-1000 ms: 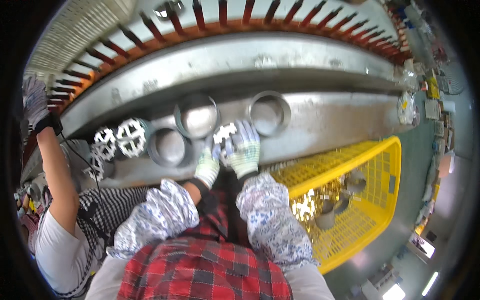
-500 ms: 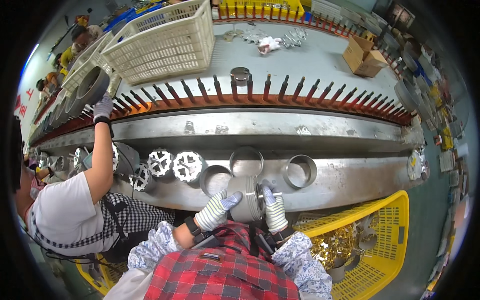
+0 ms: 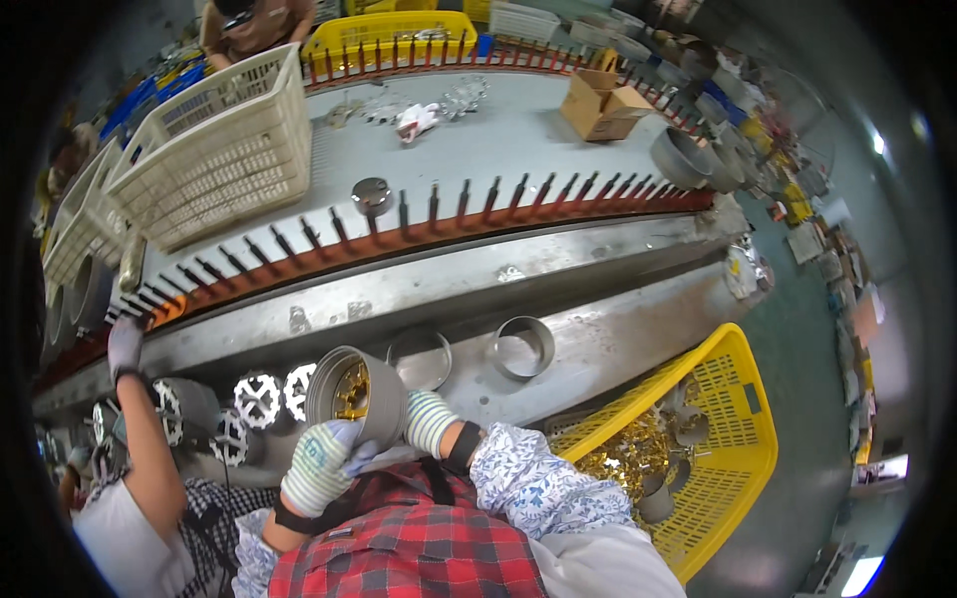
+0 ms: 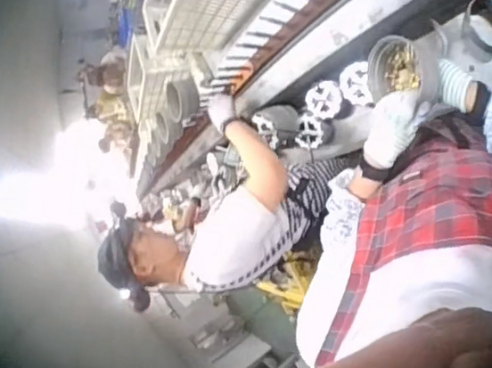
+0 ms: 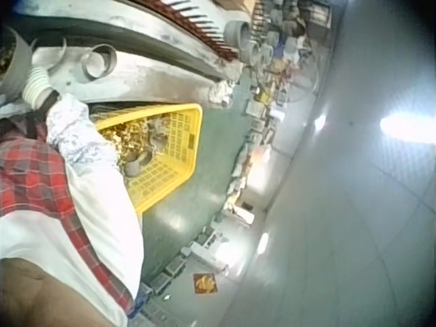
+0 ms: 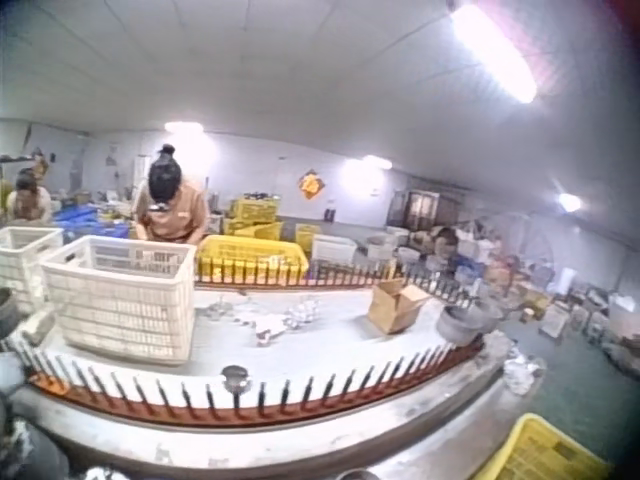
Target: Manually assembling plastic and metal components on a factory production line.
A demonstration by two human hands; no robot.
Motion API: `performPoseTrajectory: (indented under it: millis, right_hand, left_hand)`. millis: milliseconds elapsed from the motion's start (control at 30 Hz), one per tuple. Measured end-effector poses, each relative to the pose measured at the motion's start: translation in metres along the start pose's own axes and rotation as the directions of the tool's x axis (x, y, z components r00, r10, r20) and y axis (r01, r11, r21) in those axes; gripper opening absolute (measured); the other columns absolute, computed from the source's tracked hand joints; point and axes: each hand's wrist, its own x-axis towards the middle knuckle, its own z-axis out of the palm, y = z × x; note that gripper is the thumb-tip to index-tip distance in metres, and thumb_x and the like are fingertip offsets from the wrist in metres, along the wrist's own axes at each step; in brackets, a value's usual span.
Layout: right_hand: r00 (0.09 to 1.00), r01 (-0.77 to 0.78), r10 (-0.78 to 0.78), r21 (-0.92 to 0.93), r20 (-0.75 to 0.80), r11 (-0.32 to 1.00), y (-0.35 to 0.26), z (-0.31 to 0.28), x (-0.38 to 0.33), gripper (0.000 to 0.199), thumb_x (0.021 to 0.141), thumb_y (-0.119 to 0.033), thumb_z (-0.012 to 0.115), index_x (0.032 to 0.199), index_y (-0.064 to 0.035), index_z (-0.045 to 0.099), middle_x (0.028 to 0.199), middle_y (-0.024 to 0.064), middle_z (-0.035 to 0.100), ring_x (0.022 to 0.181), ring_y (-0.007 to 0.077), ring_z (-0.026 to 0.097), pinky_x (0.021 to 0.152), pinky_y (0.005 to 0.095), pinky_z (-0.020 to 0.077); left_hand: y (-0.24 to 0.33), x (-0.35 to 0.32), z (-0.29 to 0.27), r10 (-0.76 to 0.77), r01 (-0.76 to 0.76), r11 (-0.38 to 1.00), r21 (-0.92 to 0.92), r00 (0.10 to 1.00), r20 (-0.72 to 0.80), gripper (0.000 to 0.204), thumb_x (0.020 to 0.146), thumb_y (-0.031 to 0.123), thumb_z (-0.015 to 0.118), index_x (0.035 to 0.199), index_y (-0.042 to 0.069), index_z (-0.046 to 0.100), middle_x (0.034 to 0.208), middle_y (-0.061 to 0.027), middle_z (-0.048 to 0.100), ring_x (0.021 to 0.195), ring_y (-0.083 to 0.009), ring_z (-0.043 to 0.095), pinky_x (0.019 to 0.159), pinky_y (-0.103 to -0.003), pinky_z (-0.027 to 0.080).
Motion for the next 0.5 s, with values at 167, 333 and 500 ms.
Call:
performPoseTrajectory:
  millis: [167, 333, 500]
  right_hand:
    - [0.922, -0.054, 0.291, 0.659, -0.256, 0.750, 0.053, 0.000, -0.012, 0.040, 0.100, -0.019, 0.038, 0.138, -0.0080, 0.043, 0.136, 0.0109, 0.052, 0.120, 0.0258, 0.052, 0.103, 0.0388, 0.0437]
    - [0.547, -0.311, 0.719, 0.692, -0.430, 0.651, 0.203, -0.110, -0.034, 0.031, 0.100, -0.030, 0.048, 0.105, -0.0034, 0.063, 0.090, 0.0079, 0.063, 0.083, 0.0215, 0.062, 0.076, 0.0363, 0.0511]
    - [0.235, 0.136, 0.713, 0.748, -0.661, 0.649, 0.253, -0.219, 0.012, 0.053, 0.096, -0.045, 0.053, 0.119, 0.0018, 0.060, 0.106, 0.0083, 0.063, 0.081, 0.0154, 0.063, 0.071, 0.0278, 0.0518]
  left_hand:
    - [-0.022, -0.021, -0.013, -0.286, 0.155, 0.934, -0.322, 0.865, -0.412, 0.022, 0.085, 0.011, 0.064, 0.106, 0.002, 0.060, 0.110, -0.0199, 0.061, 0.097, -0.0377, 0.060, 0.087, -0.040, 0.048]
    - [-0.119, -0.066, 0.044, -0.218, 0.214, 0.976, 0.041, 0.949, 0.228, 0.030, 0.082, 0.013, 0.062, 0.111, 0.007, 0.060, 0.106, -0.0150, 0.066, 0.096, -0.0358, 0.062, 0.084, -0.044, 0.050]
    - [-0.139, -0.105, 0.096, -0.336, 0.297, 0.942, 0.159, 0.805, 0.489, 0.040, 0.085, 0.024, 0.059, 0.123, 0.011, 0.056, 0.118, -0.0163, 0.062, 0.104, -0.0359, 0.061, 0.089, -0.046, 0.049]
